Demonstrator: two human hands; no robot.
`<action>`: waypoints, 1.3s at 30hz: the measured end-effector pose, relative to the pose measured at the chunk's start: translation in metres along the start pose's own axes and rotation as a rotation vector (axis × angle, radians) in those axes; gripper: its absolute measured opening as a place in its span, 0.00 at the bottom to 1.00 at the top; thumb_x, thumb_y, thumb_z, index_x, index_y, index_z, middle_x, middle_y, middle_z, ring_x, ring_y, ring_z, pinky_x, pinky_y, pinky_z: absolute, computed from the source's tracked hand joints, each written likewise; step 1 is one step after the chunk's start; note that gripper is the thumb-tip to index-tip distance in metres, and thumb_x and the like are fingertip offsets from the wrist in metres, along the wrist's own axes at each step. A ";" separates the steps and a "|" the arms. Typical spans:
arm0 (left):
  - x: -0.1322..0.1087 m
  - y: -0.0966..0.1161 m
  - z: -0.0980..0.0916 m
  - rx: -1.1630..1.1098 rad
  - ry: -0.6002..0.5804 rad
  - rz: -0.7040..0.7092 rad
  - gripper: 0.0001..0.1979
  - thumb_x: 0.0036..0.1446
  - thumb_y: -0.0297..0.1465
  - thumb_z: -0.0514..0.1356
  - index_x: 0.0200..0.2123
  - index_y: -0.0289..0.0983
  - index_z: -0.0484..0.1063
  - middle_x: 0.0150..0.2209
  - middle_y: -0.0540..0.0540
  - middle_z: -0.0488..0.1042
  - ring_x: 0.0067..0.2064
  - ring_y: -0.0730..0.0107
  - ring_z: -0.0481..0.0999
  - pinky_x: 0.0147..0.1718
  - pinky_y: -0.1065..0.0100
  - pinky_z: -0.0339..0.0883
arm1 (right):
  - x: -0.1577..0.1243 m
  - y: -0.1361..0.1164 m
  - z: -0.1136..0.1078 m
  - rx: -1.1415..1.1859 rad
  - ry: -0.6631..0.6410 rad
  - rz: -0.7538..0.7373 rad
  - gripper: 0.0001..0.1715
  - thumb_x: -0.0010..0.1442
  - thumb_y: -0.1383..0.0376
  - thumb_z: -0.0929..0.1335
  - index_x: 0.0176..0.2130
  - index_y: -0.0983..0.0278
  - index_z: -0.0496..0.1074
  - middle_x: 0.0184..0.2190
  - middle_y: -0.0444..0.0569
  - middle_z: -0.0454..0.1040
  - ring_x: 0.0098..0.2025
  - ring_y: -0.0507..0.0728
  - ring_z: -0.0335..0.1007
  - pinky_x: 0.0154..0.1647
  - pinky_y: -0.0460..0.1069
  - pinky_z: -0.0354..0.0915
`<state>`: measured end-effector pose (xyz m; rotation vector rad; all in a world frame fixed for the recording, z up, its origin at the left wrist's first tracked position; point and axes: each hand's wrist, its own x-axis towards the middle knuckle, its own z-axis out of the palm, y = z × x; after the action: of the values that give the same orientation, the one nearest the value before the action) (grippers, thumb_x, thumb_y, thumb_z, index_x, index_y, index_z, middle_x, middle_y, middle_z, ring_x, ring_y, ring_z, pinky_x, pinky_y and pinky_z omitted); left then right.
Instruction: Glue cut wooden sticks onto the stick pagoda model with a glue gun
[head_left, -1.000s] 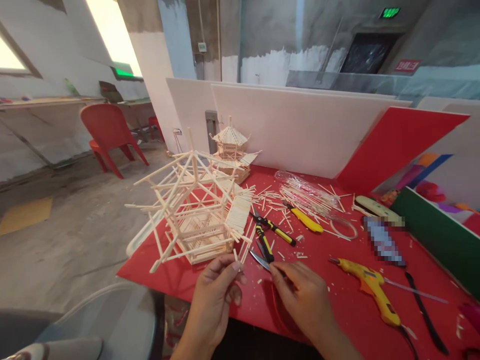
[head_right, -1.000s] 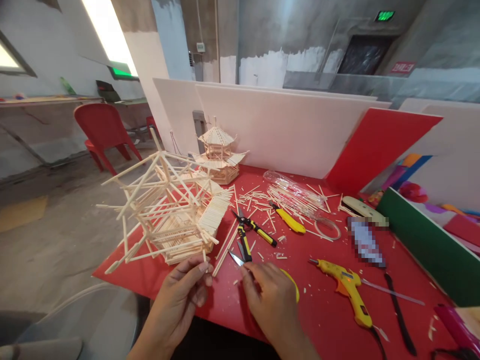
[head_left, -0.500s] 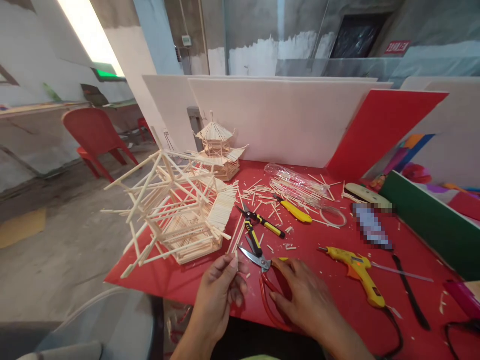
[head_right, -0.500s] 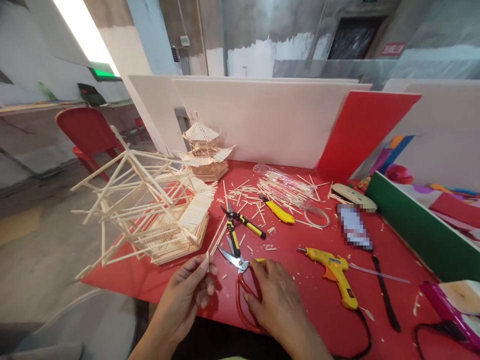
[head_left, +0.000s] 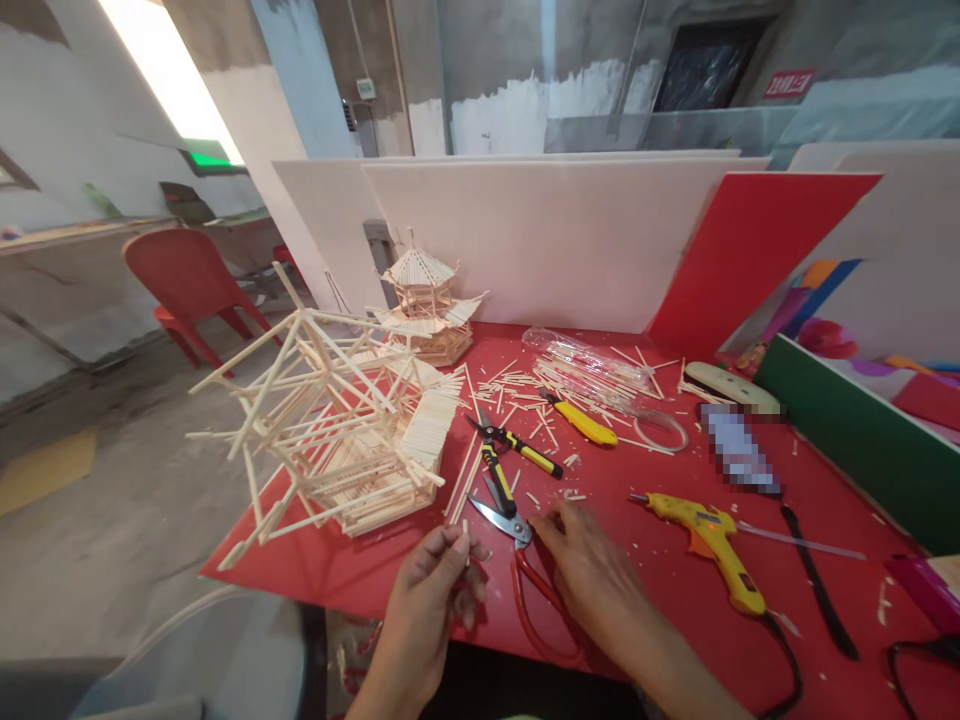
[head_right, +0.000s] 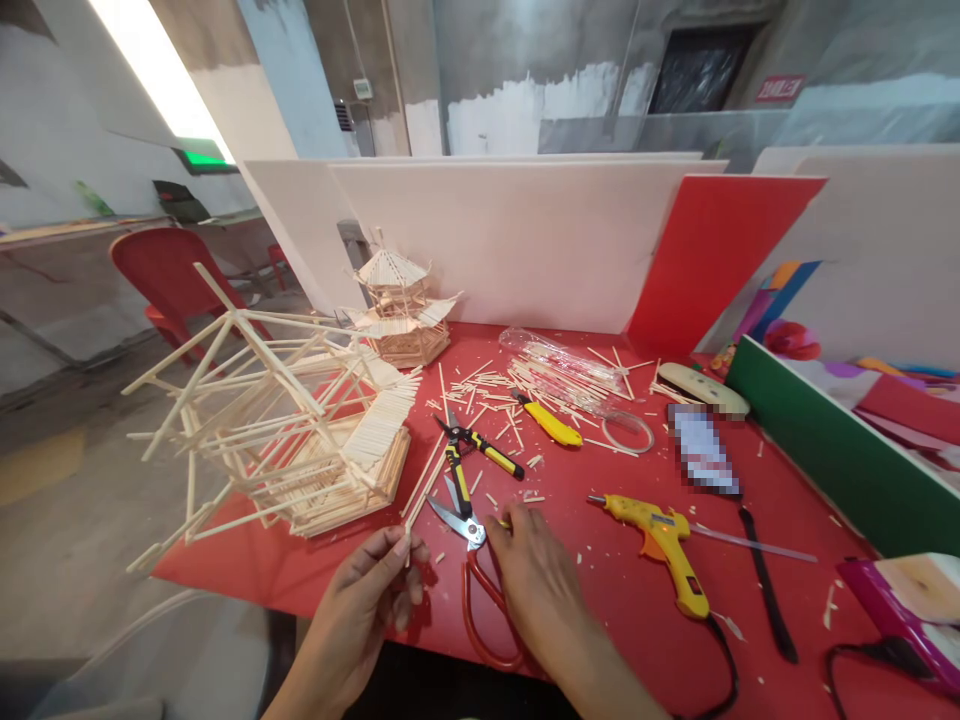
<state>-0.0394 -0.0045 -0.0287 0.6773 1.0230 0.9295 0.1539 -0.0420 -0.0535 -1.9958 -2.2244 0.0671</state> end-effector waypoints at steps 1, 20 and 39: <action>0.000 -0.001 -0.001 0.013 -0.002 -0.004 0.17 0.48 0.40 0.70 0.32 0.36 0.70 0.28 0.49 0.76 0.20 0.77 0.70 0.13 0.77 0.60 | 0.002 -0.001 -0.001 -0.021 -0.015 -0.012 0.36 0.52 0.82 0.62 0.57 0.60 0.69 0.51 0.57 0.71 0.48 0.64 0.71 0.41 0.53 0.68; -0.001 -0.002 0.009 0.035 -0.058 -0.035 0.19 0.46 0.43 0.70 0.30 0.35 0.71 0.22 0.48 0.76 0.18 0.77 0.69 0.14 0.77 0.58 | -0.007 0.003 0.001 0.395 -0.001 0.225 0.29 0.57 0.76 0.60 0.53 0.57 0.73 0.46 0.50 0.75 0.45 0.59 0.75 0.44 0.51 0.68; 0.000 -0.003 0.014 0.132 -0.079 0.007 0.19 0.48 0.45 0.69 0.31 0.36 0.71 0.23 0.49 0.76 0.15 0.80 0.66 0.11 0.79 0.54 | -0.028 0.009 -0.020 1.193 -0.090 0.249 0.19 0.63 0.51 0.67 0.41 0.62 0.78 0.38 0.50 0.78 0.41 0.59 0.74 0.44 0.52 0.70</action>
<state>-0.0255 -0.0063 -0.0263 0.8219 1.0189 0.8395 0.1682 -0.0700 -0.0368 -1.4876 -1.3166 1.1902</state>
